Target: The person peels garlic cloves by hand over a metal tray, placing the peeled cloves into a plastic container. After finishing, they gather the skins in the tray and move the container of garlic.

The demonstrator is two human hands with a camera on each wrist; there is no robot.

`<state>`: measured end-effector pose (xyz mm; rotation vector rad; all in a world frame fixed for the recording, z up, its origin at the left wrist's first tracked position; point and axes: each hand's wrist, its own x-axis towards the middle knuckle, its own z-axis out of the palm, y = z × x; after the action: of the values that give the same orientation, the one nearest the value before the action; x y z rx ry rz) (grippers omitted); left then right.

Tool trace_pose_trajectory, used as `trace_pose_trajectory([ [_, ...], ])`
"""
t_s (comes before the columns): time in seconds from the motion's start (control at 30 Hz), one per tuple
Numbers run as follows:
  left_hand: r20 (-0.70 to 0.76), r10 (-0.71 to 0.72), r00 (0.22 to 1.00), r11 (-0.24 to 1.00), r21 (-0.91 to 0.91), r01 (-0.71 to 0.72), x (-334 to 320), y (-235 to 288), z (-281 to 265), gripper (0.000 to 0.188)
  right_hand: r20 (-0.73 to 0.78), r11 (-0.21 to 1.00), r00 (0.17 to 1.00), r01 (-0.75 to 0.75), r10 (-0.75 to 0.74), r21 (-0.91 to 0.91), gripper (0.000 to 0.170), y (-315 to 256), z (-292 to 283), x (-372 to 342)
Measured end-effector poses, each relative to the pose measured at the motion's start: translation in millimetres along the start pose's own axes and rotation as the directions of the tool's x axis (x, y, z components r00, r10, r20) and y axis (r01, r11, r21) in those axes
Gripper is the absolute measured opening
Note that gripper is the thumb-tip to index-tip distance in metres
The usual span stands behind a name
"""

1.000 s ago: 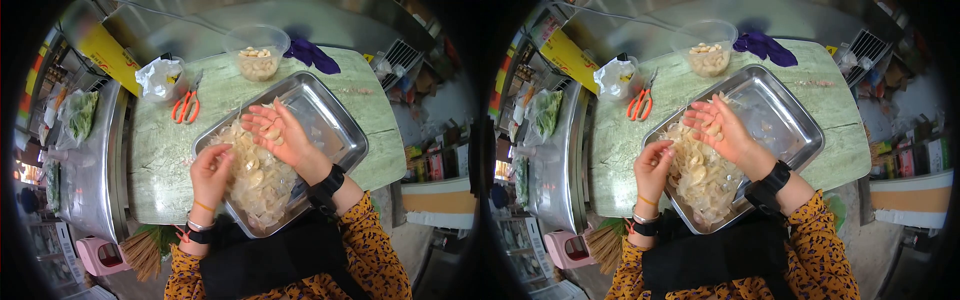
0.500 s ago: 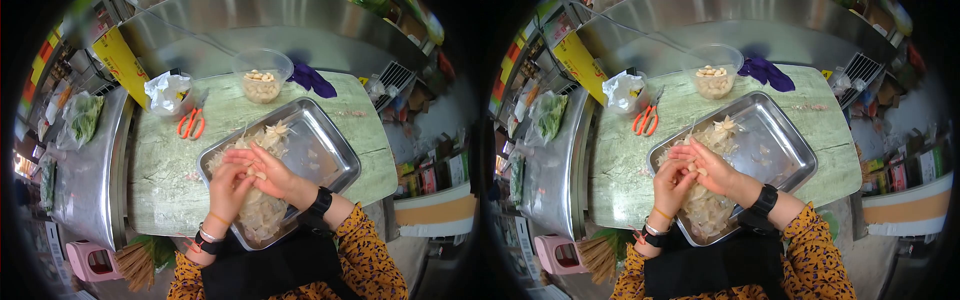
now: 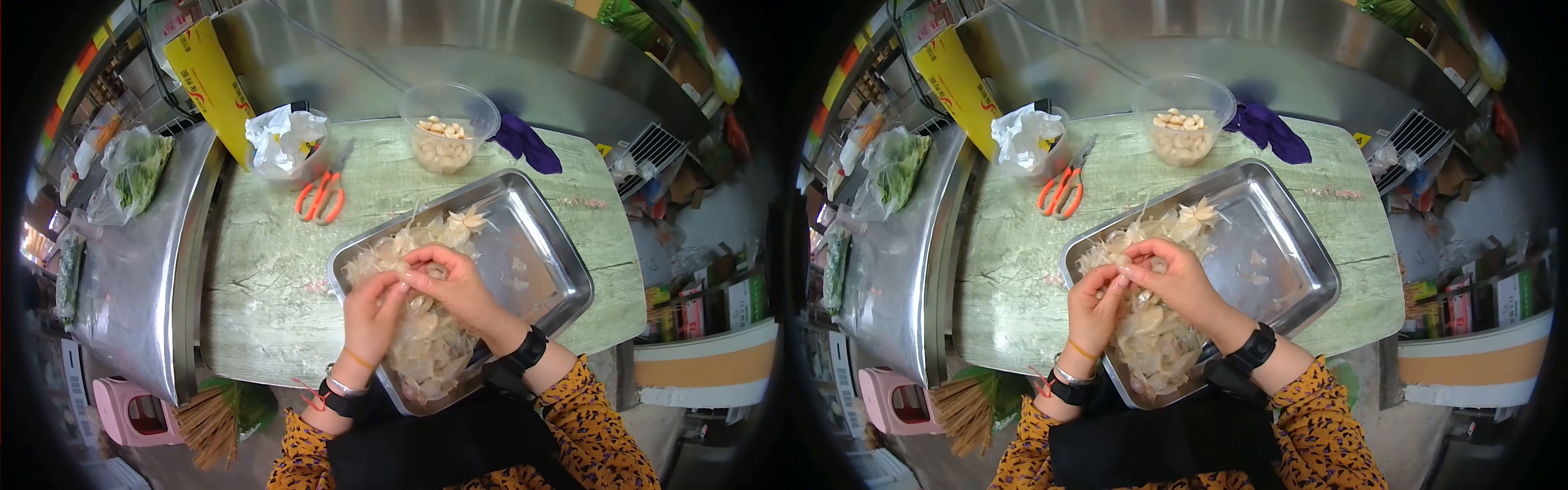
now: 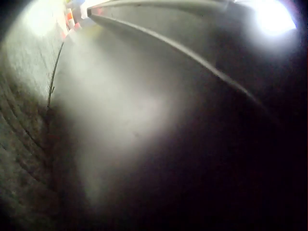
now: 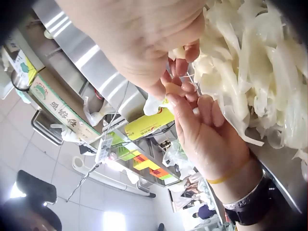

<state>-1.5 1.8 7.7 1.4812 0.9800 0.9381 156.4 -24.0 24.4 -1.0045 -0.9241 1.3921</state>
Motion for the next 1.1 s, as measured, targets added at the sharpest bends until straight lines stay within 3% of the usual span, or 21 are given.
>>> trace_pose_trajectory([
  [0.1,-0.009,0.113,0.993,0.993,0.035,-0.113,-1,0,0,0.015,0.019,0.997,1.000,0.003,-0.002,-0.071,0.020,-2,-6,1],
  [0.17,0.059,0.049,0.997,0.998,0.037,-0.051,-1,4,-3,0.015,0.035,0.998,0.999,-0.024,0.026,-0.050,0.019,-4,-9,1],
  [0.3,0.055,0.039,0.998,0.996,0.075,-0.043,-2,6,-5,0.016,0.032,0.992,0.999,-0.008,0.013,-0.129,0.019,-1,-11,3],
  [0.37,0.044,-0.084,0.996,0.989,-0.115,0.088,-1,5,-4,0.015,0.039,0.991,0.997,-0.060,0.065,-0.120,0.019,-14,-5,0],
  [0.5,0.009,-0.075,0.997,0.992,-0.105,0.076,-1,0,-1,0.013,0.066,0.993,0.996,-0.058,0.065,-0.098,0.020,-14,-4,1],
  [0.57,-0.086,0.044,0.995,0.998,-0.032,-0.047,0,-6,3,0.011,0.067,0.977,0.995,0.080,-0.068,-0.199,0.020,-4,-5,3],
  [0.6,-0.086,0.043,0.995,0.998,-0.033,-0.046,0,-9,4,0.011,0.067,0.977,0.996,0.079,-0.067,-0.200,0.020,-1,-6,4],
  [0.67,-0.138,0.131,0.982,0.986,0.118,-0.115,0,-12,6,0.012,0.063,0.889,0.981,0.195,-0.186,-0.414,0.021,4,-7,4],
  [0.8,-0.155,0.143,0.978,0.985,0.114,-0.126,1,-16,5,0.011,0.030,0.925,0.989,0.144,-0.143,-0.351,0.022,4,-6,3],
  [0.87,-0.139,0.153,0.978,0.980,0.148,-0.132,1,-14,4,0.010,0.054,0.877,0.986,0.166,-0.160,-0.451,0.022,-4,-3,1],
  [1.0,-0.120,0.163,0.979,0.976,0.168,-0.142,0,-10,5,0.010,0.041,0.875,0.988,0.148,-0.146,-0.460,0.021,-4,-3,0],
  [1.1,-0.137,0.128,0.982,0.976,0.195,-0.100,0,-9,3,0.011,0.004,0.920,0.994,0.103,-0.110,-0.379,0.023,-1,-6,0],
])
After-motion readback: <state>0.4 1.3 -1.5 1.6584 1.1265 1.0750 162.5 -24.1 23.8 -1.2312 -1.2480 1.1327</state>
